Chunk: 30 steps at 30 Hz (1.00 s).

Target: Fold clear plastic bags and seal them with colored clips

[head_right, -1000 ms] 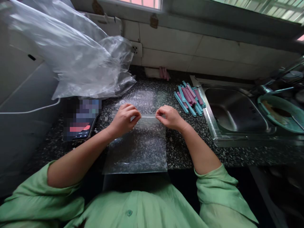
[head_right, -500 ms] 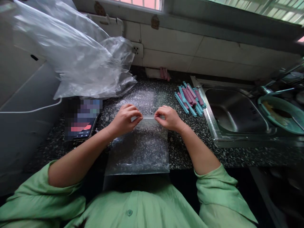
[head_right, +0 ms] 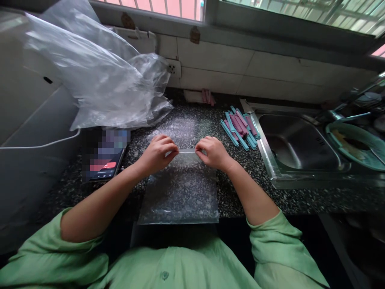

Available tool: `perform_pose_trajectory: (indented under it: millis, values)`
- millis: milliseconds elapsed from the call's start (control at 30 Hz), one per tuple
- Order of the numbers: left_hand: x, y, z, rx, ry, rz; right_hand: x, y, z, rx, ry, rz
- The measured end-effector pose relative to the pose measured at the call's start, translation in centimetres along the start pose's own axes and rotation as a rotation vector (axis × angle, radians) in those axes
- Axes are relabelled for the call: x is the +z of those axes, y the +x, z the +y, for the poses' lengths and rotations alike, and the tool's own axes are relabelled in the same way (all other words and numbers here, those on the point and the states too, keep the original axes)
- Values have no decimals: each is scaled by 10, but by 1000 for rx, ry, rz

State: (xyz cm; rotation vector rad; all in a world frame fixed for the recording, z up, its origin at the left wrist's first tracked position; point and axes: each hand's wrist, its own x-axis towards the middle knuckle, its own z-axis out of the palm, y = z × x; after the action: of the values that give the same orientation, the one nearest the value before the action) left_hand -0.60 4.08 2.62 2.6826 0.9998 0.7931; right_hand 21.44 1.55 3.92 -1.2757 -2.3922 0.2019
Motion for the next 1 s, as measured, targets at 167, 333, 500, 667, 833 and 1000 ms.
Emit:
perform_pose_trajectory:
  millis: [167, 333, 500, 667, 833, 1000]
  values:
    - [-4, 0, -7, -76, 13, 22, -1, -1, 4, -10, -26, 9]
    - [-12, 0, -18, -133, -55, 5, -5, -3, 10, 8, 19, 33]
    - [-15, 1, -15, -120, -102, 39, -4, -2, 10, 49, 89, 9]
    - [-16, 1, -10, -175, -206, 104, -2, -2, 9, 54, 137, 41]
    - [-18, 1, -12, -391, -499, 151, -3, -3, 11, 27, 153, 103]
    - [-17, 3, -13, -434, -658, 184, -3, -3, 10, 20, 189, 106]
